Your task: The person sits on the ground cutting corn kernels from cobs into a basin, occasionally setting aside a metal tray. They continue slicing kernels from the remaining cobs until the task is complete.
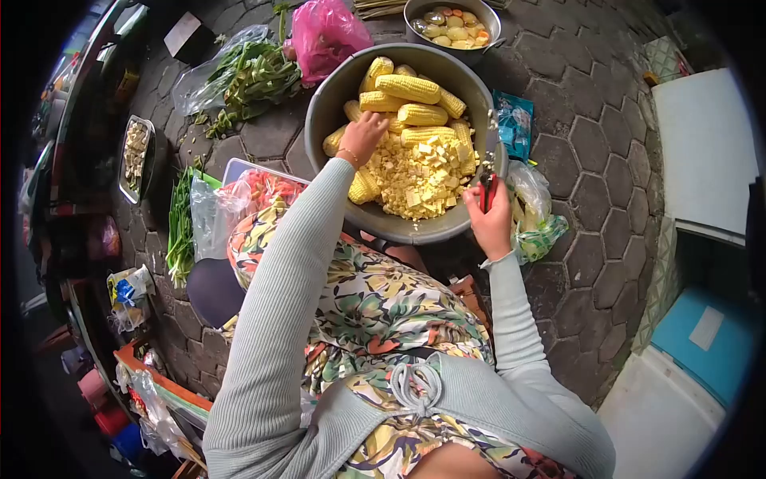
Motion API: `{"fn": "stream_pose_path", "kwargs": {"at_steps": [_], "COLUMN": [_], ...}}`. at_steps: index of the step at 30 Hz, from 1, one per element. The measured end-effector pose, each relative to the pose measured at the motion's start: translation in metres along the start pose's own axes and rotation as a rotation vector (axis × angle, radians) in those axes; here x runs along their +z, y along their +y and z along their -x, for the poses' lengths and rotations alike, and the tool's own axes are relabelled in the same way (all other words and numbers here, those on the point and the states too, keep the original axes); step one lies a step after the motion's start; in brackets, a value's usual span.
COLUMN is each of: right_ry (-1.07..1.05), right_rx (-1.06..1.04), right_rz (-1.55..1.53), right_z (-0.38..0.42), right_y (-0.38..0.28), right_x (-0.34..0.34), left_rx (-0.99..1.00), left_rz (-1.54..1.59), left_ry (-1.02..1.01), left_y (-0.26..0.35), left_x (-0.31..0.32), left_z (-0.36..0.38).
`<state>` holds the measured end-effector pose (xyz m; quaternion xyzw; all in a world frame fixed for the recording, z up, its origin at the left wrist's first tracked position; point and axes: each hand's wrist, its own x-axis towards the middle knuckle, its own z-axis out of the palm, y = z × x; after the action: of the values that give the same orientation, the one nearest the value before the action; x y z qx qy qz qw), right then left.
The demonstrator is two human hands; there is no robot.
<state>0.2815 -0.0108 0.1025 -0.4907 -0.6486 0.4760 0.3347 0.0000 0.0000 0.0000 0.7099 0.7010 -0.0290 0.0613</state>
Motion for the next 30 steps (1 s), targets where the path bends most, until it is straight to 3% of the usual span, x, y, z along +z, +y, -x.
{"fn": "stream_pose_path", "kwargs": {"at_steps": [2,3,5,9,12,13,15,16,19,20,23,25,27,30], "right_ry": [-0.021,0.016,0.029,0.08,0.07,0.078,0.028,0.024,-0.024,-0.047,-0.071,-0.04,-0.038,-0.102], "right_rx": [0.116,0.05,0.045,-0.059,-0.023,-0.028,0.014,-0.024,-0.037,-0.031,-0.01,-0.052,-0.088,0.074], "right_rz": [-0.155,-0.137,-0.073,-0.033,0.022,0.012,0.045,0.025,0.003,-0.014,0.029,0.038,0.032,-0.031], "right_z": [0.009,-0.003,0.001,0.013,0.021,0.023,0.03,0.03,0.031,0.032,0.034,0.036,0.036,0.039], "right_y": [0.003,0.003,-0.004,-0.015,-0.005,-0.003,0.0,0.008,0.01,0.005,-0.008,-0.012,-0.007,-0.002], "right_x": [0.002,0.011,0.009,0.001,-0.006,-0.006,-0.005,-0.001,0.013,0.016,0.021,0.023,0.021,0.018], "left_rx": [0.11,0.162,0.125,0.218,0.122,0.129,-0.065,-0.008,0.145,0.112,0.276,0.291,0.231,0.285], "left_rz": [-0.161,-0.348,-0.494,-0.492,-0.131,-0.143,0.154,0.19,0.219,0.149,-0.154,-0.259,-0.274,-0.363], "left_ry": [0.103,0.222,0.112,0.122,0.36,0.363,0.214,0.37,0.301,0.146,0.067,0.133,0.071,0.024], "left_y": [0.008,-0.004,0.0,-0.006,-0.013,-0.017,-0.024,-0.025,-0.021,-0.015,-0.007,-0.005,-0.001,0.004], "left_x": [-0.006,-0.003,0.002,0.007,-0.016,-0.026,-0.038,-0.041,-0.04,-0.034,-0.014,-0.002,-0.002,-0.012], "left_z": [-0.003,-0.023,-0.032,-0.03,-0.015,-0.01,0.001,0.002,0.008,0.01,0.006,-0.004,-0.019,-0.03]}}
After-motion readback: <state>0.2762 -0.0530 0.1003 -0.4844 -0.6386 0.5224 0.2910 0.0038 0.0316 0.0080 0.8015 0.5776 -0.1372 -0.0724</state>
